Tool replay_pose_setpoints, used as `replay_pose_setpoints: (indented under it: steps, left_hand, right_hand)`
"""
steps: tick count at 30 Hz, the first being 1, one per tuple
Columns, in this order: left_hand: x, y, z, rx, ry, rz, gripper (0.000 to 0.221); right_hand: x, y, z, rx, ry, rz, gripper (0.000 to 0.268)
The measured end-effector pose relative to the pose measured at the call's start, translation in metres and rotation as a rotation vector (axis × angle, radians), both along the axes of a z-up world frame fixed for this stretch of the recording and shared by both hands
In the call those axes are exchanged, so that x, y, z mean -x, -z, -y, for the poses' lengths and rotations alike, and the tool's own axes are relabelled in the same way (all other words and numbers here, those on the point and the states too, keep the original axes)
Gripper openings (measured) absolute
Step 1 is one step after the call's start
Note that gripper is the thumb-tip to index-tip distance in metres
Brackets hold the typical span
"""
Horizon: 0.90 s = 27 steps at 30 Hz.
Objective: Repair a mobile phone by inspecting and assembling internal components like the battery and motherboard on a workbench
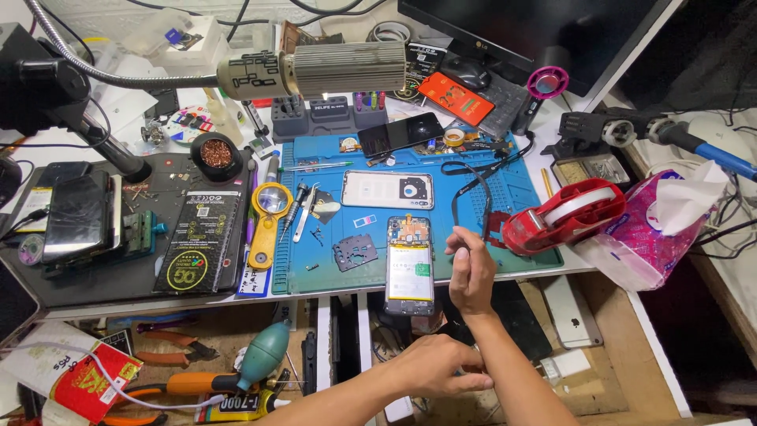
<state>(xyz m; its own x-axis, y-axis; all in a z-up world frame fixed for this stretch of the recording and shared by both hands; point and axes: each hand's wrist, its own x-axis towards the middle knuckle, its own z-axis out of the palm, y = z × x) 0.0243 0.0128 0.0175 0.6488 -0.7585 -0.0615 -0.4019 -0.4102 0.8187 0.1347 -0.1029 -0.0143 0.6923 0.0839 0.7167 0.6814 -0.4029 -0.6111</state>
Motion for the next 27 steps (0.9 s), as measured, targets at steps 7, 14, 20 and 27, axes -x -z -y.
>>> replay_pose_setpoints:
  steps: [7, 14, 20, 27]
  left_hand:
    - [0.0051, -0.0034, 0.0032, 0.027, -0.061, -0.023, 0.037]
    - [0.005, 0.0018, 0.0032, 0.071, -0.08, -0.041, 0.034]
    - [0.005, 0.0018, 0.0037, 0.066, -0.087, -0.026, 0.033]
    - [0.0059, 0.0007, 0.0051, 0.06, -0.119, -0.024, 0.035]
  right_hand:
    - [-0.0008, 0.0008, 0.0013, -0.011, 0.019, -0.019, 0.038]
    - [-0.002, -0.0006, -0.0013, -0.018, 0.007, -0.03, 0.037]
    - [-0.0024, -0.0032, -0.0017, -0.015, 0.013, -0.021, 0.035]
    - [-0.003, -0.0021, -0.0002, -0.021, 0.015, -0.048, 0.035]
